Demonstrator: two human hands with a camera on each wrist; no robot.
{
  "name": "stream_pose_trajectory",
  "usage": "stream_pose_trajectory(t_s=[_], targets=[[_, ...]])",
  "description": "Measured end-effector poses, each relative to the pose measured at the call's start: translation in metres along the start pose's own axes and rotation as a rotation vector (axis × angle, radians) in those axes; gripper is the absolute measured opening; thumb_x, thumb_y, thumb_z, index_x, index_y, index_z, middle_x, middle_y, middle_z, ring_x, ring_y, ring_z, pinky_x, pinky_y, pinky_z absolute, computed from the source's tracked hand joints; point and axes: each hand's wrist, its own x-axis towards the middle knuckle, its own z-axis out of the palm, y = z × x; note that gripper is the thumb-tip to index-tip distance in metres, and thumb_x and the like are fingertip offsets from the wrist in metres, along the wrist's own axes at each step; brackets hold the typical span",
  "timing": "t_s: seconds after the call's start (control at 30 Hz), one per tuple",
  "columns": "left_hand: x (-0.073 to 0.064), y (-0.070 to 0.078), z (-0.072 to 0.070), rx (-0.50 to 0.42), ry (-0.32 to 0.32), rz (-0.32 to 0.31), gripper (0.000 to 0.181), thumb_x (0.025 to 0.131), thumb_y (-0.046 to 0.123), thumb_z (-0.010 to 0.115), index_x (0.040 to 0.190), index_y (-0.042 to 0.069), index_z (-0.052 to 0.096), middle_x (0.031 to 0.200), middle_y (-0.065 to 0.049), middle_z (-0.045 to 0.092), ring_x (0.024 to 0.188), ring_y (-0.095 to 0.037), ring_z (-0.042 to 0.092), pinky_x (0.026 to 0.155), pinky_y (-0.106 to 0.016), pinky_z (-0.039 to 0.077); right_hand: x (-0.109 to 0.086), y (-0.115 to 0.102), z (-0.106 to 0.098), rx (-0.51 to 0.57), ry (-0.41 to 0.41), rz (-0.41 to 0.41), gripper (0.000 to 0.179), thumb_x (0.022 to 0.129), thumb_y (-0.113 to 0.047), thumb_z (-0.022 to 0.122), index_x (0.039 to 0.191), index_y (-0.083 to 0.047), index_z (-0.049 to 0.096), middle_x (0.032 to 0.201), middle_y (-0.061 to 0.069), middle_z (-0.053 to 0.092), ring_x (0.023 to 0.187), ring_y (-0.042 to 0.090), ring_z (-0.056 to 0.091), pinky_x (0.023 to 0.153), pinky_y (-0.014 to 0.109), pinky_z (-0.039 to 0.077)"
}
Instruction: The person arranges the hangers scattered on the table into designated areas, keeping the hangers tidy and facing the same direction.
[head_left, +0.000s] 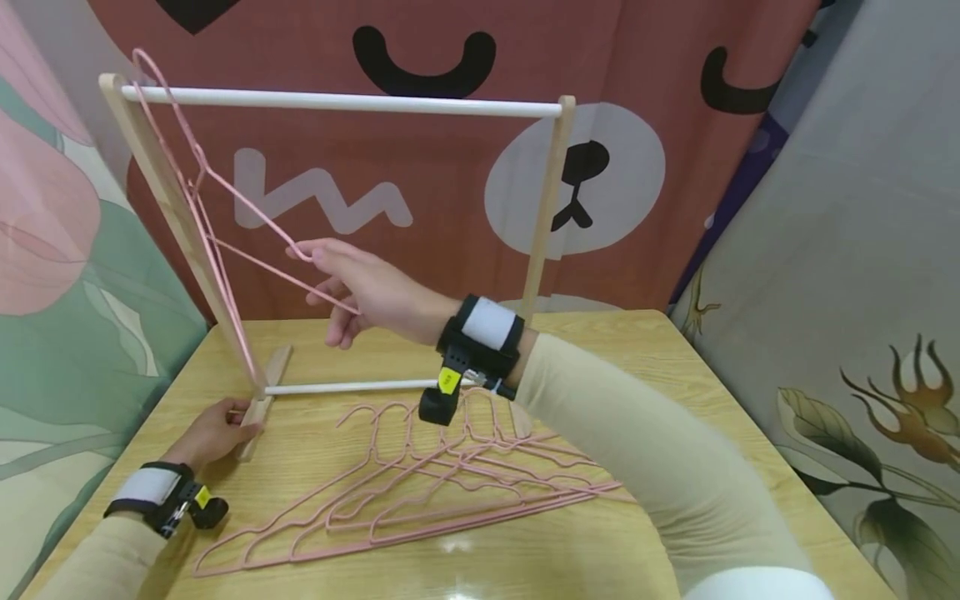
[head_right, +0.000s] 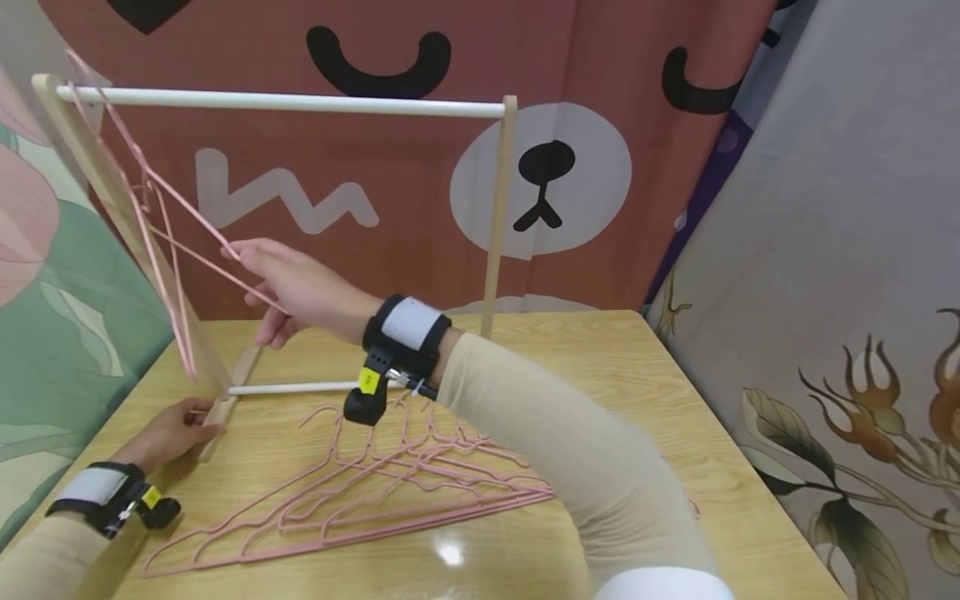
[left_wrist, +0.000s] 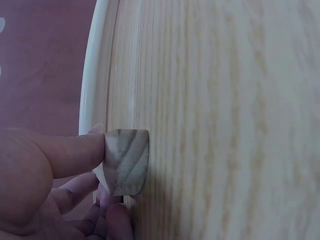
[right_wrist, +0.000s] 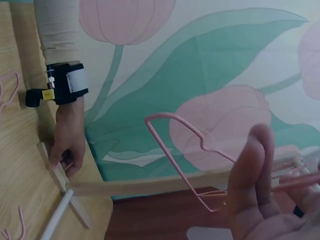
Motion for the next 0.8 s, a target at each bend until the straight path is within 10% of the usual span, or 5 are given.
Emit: stream_pose_trajectory(t_s=[0.8], targets=[[0.002,-0.001,0.001,-0.002,-0.008,-0.057,0.050,0.100,0.012,0.061,0.130,-0.021,0.038,0.111,-0.034,0.055,0.097,-0.036,0.058,0.073,-0.030,0.046,0.006,0.014,0.012,-0.029,0.132,-0.056,0.043,0.113,-0.028,0.031,0.154,-0.020,0.041,0.109,0.010,0.058,0.053,0.020,0.058,0.055,0.029,0.052]])
